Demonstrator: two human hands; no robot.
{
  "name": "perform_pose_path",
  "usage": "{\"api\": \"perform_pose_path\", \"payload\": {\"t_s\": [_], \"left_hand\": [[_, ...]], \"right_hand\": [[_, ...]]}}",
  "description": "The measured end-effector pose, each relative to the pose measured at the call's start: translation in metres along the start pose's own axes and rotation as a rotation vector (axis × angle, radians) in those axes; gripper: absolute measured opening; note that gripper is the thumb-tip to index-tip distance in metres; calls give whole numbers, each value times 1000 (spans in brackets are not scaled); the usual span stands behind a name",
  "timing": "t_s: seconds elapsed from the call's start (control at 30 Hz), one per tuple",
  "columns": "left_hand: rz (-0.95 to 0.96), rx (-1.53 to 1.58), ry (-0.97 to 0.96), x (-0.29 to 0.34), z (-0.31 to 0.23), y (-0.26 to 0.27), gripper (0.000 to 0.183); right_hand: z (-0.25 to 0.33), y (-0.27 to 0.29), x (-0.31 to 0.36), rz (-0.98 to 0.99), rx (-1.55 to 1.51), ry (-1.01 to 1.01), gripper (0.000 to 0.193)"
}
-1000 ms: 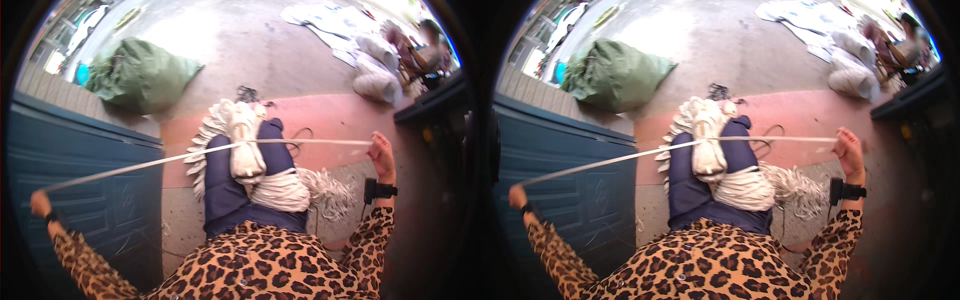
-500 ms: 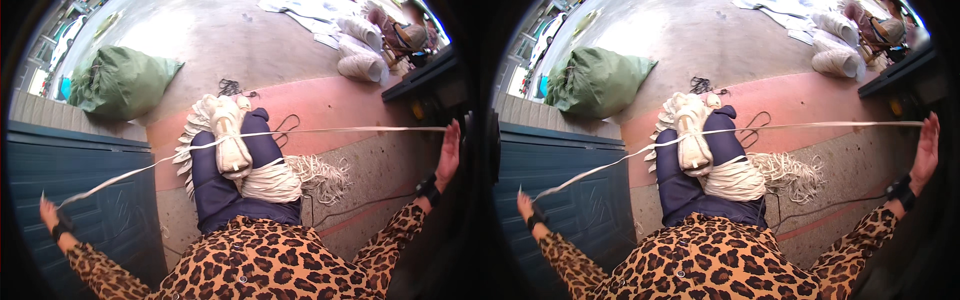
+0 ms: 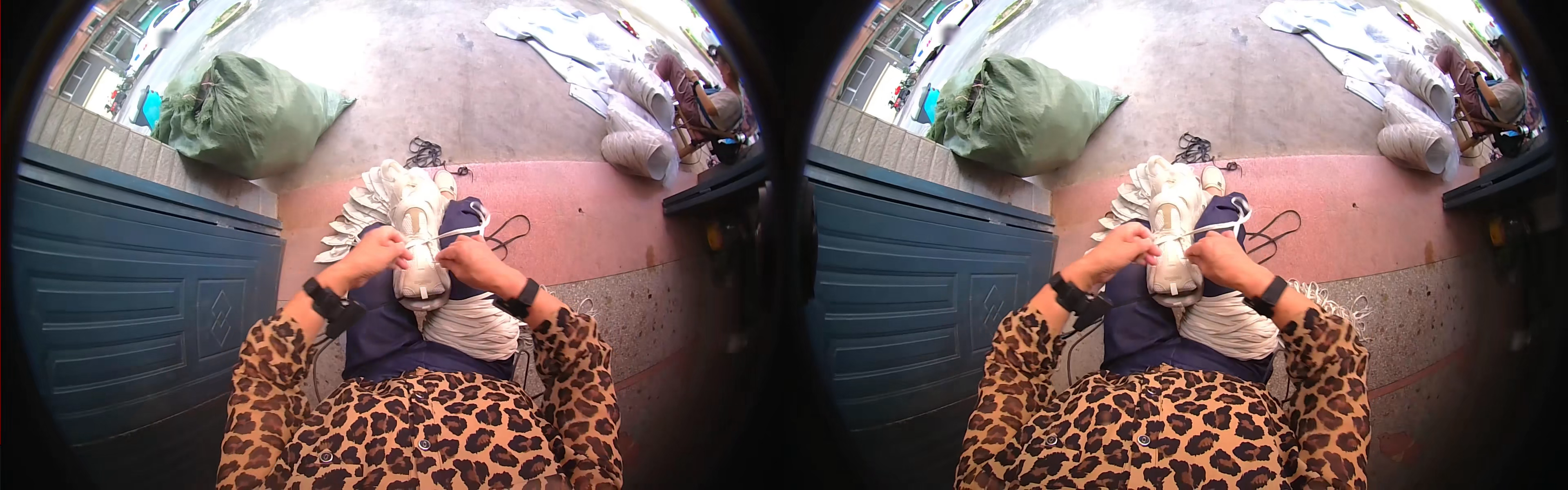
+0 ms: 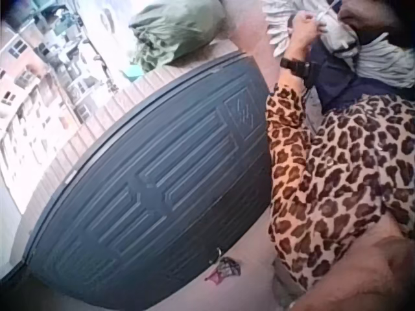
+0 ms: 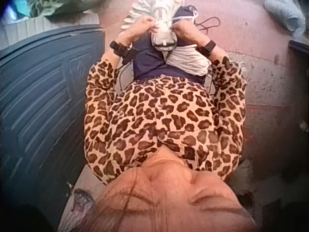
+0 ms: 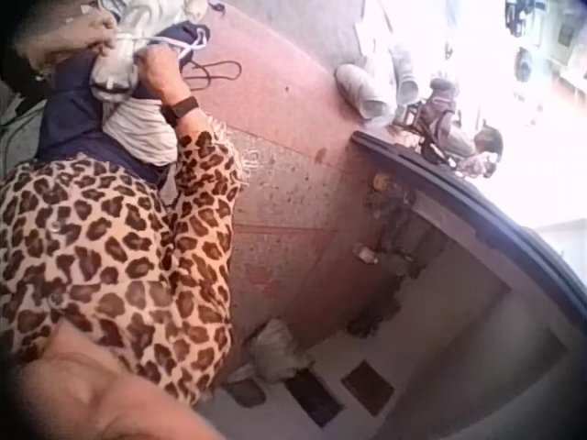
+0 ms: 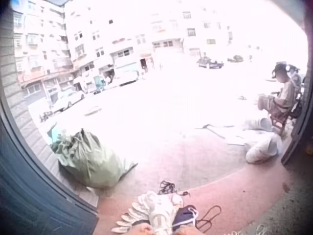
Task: The recorder sits and laces a white shoe upper with a long white shoelace.
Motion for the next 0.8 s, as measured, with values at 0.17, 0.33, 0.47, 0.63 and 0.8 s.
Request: {"api": "perform_pose_path", "payload": {"t_s": [0.17, 0.33, 0.47, 0.63, 0.8], "left_hand": [[-87, 152, 127, -33, 21, -26, 10], [-224, 62, 40, -55, 21, -34, 6], [-299, 196, 3, -54, 24, -33, 4], [-385, 305, -72, -45, 23, -36, 8], [-383, 322, -149, -40, 20, -36, 12]], "right_hand": [[-15, -13, -26, -68, 282, 1, 11], [-20, -6, -37, -188, 352, -19, 11], [-18, -6, -38, -198, 418, -6, 12], [-4, -9, -44, -211, 501, 143, 10], [-4, -8, -46, -135, 457, 101, 10]]}}
Point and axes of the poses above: each hand's wrist, its own x-axis away from the middle knuckle, its own y-axis out of the back of the hand, z = x × y, the point moved 6 cm from there along -x, towards the middle knuckle, and after that the axes turned 3 degrees about x, right-handed, at the moved point
